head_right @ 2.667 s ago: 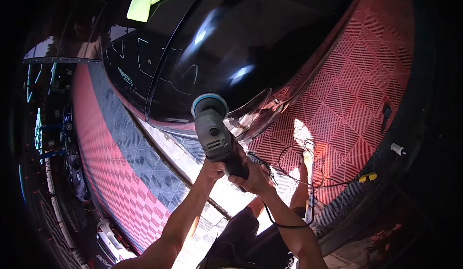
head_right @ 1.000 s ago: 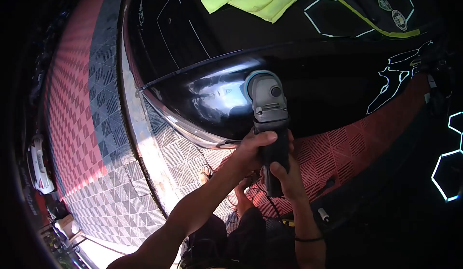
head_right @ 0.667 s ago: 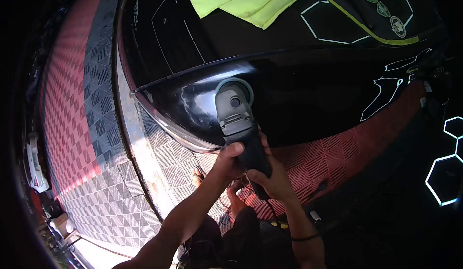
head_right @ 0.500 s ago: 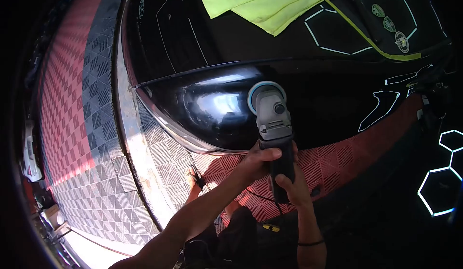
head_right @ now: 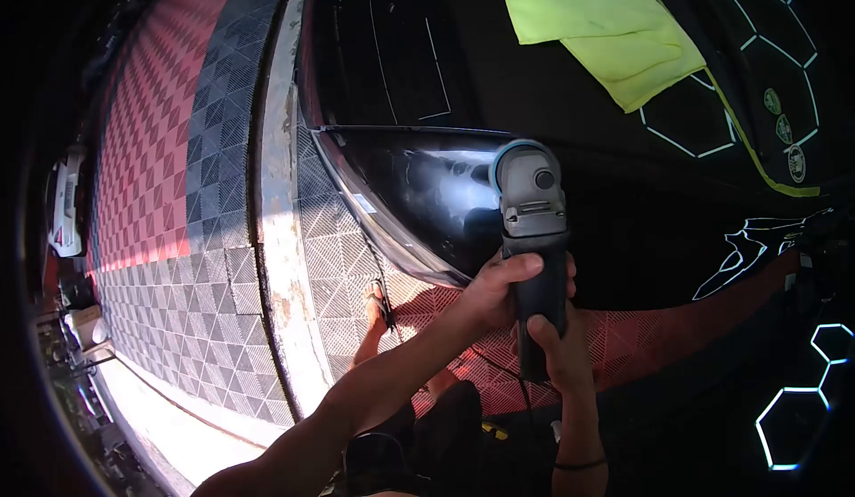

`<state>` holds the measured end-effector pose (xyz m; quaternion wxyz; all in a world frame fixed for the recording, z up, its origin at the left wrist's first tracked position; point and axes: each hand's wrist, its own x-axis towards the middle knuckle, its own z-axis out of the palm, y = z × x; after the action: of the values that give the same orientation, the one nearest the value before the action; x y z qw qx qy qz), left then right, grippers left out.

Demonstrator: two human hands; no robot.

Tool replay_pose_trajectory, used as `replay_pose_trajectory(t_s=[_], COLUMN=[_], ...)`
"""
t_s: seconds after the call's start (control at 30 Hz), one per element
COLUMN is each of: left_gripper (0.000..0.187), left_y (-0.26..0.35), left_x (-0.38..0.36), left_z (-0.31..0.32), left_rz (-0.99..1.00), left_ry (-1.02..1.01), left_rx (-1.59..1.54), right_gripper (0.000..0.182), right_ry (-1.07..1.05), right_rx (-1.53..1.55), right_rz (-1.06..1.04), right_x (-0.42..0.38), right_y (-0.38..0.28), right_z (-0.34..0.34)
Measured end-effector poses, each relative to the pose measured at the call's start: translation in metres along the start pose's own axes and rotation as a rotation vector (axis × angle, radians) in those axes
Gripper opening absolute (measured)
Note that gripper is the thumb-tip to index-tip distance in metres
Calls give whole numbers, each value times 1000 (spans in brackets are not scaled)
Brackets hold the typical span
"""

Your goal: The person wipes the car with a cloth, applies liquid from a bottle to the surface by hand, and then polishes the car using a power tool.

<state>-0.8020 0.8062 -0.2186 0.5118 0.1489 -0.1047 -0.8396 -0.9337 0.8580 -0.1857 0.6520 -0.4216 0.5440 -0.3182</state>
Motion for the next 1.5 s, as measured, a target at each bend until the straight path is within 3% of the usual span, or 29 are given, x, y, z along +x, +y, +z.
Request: replay_pose_trajectory(t_s=[0.1,0.2,0.23,0.27,0.37,0.43,0.47,0.6,0.63,0.8,0.87,1.07,1.17,1.27,1.5], left_gripper=[52,52,69,70,74,67,67,64,74,60,71,75,65,69,76], left_y=[22,44,51,58,82,93,98,120,128,149,158,180,194,200,215], left_x=[-20,-33,-36,-42,-48,-49,-51,-58,-62,-71,-77,-90,-96,-100,-100], left_z=[-21,-44,-56,-59,-71,-87,-92,-106,-105,-128,-137,-168,-183,-207,-226], left_rz=[-14,20,-4,-8,35,38,41,-14,-34,-21,-26,-1,34,76,187], left_ry=[43,17,1,26,-41,-84,-79,-52,15,-31,-1,0,-23,-5,-64], left_rx=[-96,-88,-47,-36,-4,-72,-68,-127,-83,-184,-138,-235,-311,-305,-298], right_gripper=[64,50,51,49,52,54,78,72,70,63,62,67,72,75,71], right_ry=[59,-6,30,47,77,151,72,103,108,106,91,48,78,60,60], right_rx=[-138,-72,-109,-90,-162,-214,-183,-151,-155,-208,-213,-249,-363,-378,-511], right_rz=[27,55,15,143,65,-90,133,152,132,228,214,250,147,163,-49], right_x=[11,19,21,19,32,38,39,50,53,64,70,90,101,114,129], right_y=[15,15,16,1,15,15,6,10,11,10,11,22,35,28,29], right_z=[27,58,73,87,112,136,139,165,170,198,211,243,259,281,304])
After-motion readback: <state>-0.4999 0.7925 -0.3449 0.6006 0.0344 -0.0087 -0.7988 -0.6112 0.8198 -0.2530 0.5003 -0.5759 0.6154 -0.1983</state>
